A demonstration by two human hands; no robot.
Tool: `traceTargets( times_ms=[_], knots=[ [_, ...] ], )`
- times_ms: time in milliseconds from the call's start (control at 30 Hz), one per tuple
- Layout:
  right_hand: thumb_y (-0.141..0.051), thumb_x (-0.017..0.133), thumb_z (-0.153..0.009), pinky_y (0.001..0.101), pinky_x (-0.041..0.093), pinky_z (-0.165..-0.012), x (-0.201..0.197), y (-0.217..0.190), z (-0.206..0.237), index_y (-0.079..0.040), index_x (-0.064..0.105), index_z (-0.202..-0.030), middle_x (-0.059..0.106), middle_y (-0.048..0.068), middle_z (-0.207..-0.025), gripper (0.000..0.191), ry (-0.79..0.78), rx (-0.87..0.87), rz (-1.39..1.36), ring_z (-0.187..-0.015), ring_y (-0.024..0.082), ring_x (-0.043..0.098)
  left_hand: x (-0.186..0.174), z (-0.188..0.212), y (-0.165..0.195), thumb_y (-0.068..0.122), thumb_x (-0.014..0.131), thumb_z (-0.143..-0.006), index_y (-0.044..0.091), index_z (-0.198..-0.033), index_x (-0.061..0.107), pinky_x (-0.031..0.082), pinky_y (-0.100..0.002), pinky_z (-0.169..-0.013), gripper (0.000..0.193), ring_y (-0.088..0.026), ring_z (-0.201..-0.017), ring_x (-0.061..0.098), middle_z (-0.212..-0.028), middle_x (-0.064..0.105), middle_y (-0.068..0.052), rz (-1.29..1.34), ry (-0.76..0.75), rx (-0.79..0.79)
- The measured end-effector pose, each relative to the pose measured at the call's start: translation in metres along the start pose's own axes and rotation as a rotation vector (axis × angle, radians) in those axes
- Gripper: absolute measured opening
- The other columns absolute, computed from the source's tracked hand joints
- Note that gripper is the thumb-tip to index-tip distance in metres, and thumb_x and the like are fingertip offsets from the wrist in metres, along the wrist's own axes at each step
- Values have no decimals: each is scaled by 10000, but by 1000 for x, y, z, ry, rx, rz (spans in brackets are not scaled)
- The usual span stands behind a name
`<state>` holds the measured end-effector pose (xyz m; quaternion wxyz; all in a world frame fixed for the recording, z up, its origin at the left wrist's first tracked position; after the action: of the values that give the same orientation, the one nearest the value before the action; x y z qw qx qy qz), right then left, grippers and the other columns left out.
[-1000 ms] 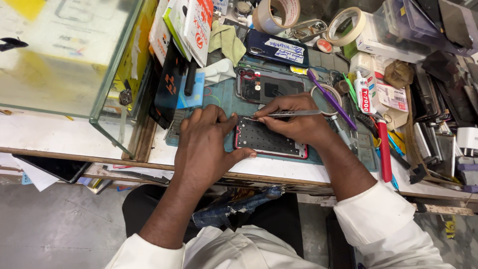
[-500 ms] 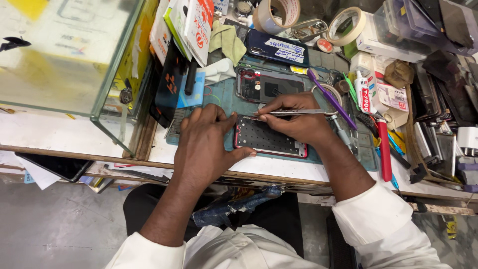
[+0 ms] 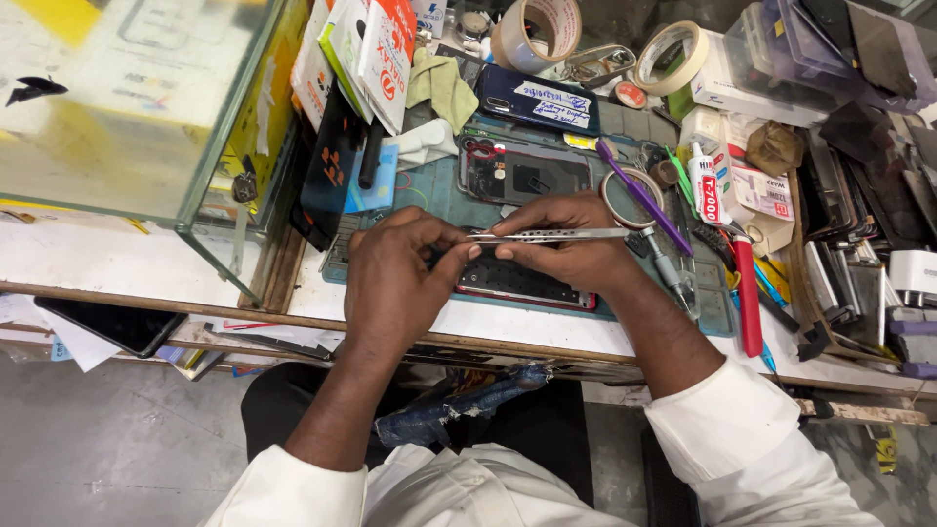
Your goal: The person uses tweezers to carefully remove small components and adhesive residue from the interior of a disassembled mobile phone. The person repeatedly scrapes and picks at the phone's frame and internal surfaces while the device remains open on the workbench.
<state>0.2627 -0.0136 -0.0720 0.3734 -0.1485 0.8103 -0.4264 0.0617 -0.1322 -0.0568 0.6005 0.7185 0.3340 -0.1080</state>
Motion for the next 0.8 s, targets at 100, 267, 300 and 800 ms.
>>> traceTargets(
  times_ms=[100,267,300,800],
  knots=[
    [-33,806,-910,299,626,-886,-5,4,1,-22,740,-1059,788,118,-1045,163,11,40,-148,-987,163,776,-1,3,-6,237,810,-850,100,-895,797,456,-393,-709,145,-215,-605,613,-808,690,-24,118,-11,-25],
    [-65,794,-923,290,637,-866,-8,11,-2,-8,732,-1090,788,112,-1034,187,105,164,-165,-975,157,764,-7,10,-15,52,734,-907,53,-968,778,502,-403,-780,75,-271,-852,650,-862,671,-79,63,161,212],
    [-71,798,-916,285,635,-848,-8,12,-3,-2,735,-1096,786,111,-1027,203,110,196,-141,-964,156,757,-7,10,-17,30,722,-884,52,-996,779,508,-411,-805,128,-287,-870,647,-868,664,-91,56,164,219],
    [-91,778,-906,266,598,-806,-12,-13,-31,-43,768,-1063,789,65,-995,164,-71,187,69,-913,107,731,-5,8,0,470,919,-623,35,-1152,747,413,-478,-907,706,-323,-1029,587,-988,645,-125,-217,-7,169]
  ],
)
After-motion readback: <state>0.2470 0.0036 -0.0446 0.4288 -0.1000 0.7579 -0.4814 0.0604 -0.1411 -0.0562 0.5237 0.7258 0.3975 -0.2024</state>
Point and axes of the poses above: each hand's wrist, its own z-axis away from the middle knuckle, its own x-axis out of the palm, y = z × x, the point moved 2 cm from there along -z, towards the middle knuckle
